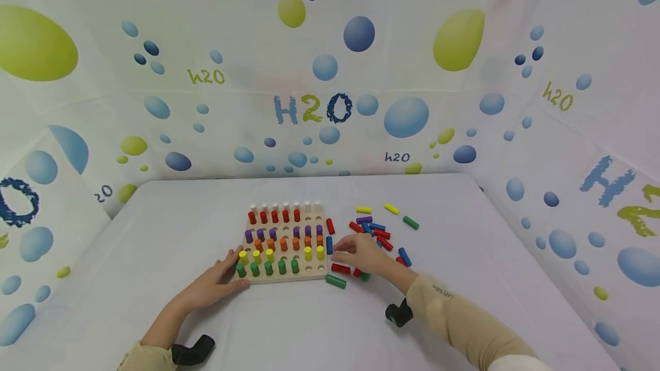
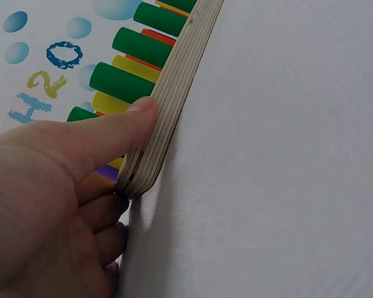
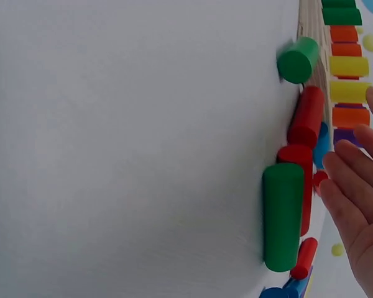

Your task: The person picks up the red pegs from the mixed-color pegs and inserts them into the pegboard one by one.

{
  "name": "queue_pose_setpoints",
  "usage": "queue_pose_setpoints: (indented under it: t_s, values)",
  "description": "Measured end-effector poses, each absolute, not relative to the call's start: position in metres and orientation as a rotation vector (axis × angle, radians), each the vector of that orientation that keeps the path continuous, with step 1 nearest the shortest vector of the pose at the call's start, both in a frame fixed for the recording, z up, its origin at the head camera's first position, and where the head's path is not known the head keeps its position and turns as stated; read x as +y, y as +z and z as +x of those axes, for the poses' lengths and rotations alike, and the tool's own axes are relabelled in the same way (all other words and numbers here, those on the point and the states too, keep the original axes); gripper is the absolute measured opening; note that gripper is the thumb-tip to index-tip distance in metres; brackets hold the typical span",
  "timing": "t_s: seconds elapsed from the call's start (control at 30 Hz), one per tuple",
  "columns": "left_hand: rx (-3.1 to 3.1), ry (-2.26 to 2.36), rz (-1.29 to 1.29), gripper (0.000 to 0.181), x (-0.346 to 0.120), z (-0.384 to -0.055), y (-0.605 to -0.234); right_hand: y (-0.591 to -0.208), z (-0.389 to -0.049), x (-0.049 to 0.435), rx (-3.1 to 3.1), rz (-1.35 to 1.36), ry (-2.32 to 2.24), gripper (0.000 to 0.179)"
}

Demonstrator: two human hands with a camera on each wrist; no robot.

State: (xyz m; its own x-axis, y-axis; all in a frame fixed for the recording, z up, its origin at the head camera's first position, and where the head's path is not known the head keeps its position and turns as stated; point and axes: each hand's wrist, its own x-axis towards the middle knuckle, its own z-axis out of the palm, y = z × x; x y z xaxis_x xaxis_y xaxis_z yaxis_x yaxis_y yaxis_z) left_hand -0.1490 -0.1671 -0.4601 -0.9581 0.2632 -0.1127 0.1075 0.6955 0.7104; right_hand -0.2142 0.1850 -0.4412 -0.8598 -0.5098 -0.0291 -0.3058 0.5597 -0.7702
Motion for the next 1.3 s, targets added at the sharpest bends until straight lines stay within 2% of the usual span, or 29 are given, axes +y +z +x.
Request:
queue_pose_setpoints:
  t_s: [0.43,0.87,1.3]
  values:
    - [2.7,1.099,0.29,0.089,-0.167,-0.15,-0.46,-0.448,-0.208,0.185,2.57,-0.711,-1.025,0.028]
    - [2.71,1.101,0.303,0.089,-0.168,-0.15,-0.462,-0.448,-0.196,0.171,2.786,-0.931,-0.627,0.024]
    - [2.708,1.109,0.318,0.088,-0.168,-0.149,-0.461,-0.45,-0.191,0.165,2.868,-1.02,-0.513,0.013]
